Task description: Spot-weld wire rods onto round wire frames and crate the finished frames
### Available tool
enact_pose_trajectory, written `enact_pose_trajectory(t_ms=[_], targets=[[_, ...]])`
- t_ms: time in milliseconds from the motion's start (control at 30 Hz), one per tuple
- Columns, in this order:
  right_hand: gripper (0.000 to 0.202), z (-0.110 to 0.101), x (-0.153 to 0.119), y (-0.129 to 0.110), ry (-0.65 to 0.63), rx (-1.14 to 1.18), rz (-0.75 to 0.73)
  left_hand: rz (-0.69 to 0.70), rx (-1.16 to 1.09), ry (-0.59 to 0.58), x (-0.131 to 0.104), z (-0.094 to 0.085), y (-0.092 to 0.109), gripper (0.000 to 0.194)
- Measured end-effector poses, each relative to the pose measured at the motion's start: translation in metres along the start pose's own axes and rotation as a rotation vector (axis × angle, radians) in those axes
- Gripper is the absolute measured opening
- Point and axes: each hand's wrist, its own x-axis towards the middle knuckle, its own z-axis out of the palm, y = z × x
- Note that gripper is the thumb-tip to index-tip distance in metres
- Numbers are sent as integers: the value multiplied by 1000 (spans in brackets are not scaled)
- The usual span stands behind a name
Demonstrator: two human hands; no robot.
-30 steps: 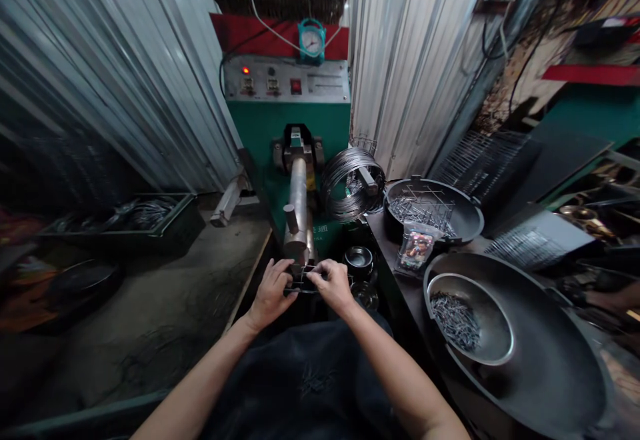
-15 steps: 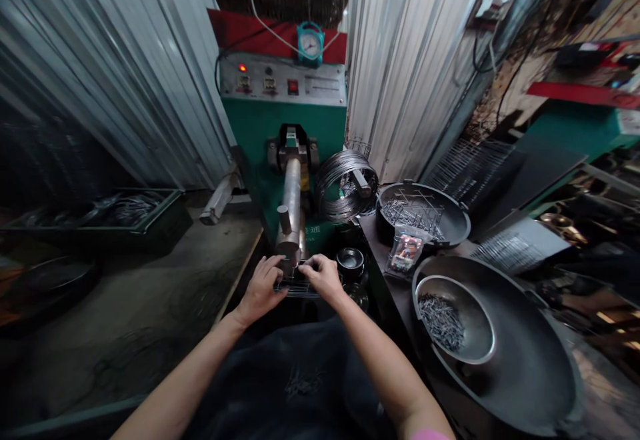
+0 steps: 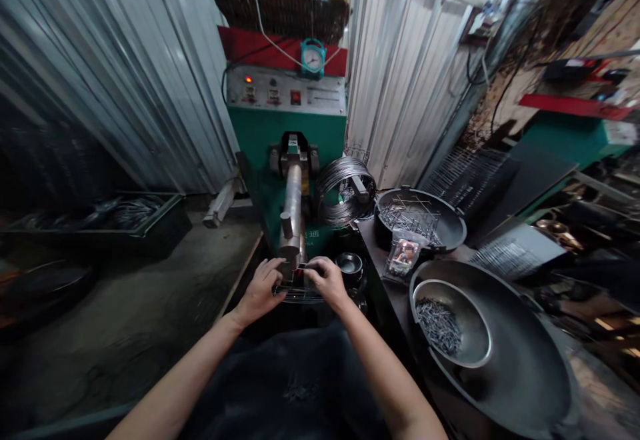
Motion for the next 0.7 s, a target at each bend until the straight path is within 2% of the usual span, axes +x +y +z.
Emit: enact_pose_trajectory(t_ms=[67,167,267,333,367,400,433,467,533,567,600,700], targets=[[21,-15,-10,14,50,70,24,13,8,-9,0,-6,1,15],[26,-35,-25,43,38,142,171,20,73,8,-5,-15,12,21],[23,-42,-33,65,64,173,228,-43,152,176,-18,-10,36,36],[21,-41,-33,74,89,196,211,-51,109,271,-31,4,58,40],[20,-39,-33,76,96,209,198,-31,48,234,-37,15,68,39],[20,-38,-33,77,106,222,183,-32,-20,148,-44,26,79,37],[20,-36,-34,78,114,234,171,-104,-79,110,-49,39,87,37],[20,-35,-35,78,119,242,162,-241,-124,123,-53,51,95,40],[22,-33,-38,76,117,243,166,-520,-187,237,-58,73,104,49],[23,-33,-40,76,114,237,173,-611,-212,276,-58,81,106,53],[23,-32,-42,75,115,229,180,-656,-227,296,-57,86,108,57],[22,-30,-46,71,155,204,169,-650,-198,273,-47,92,110,63]])
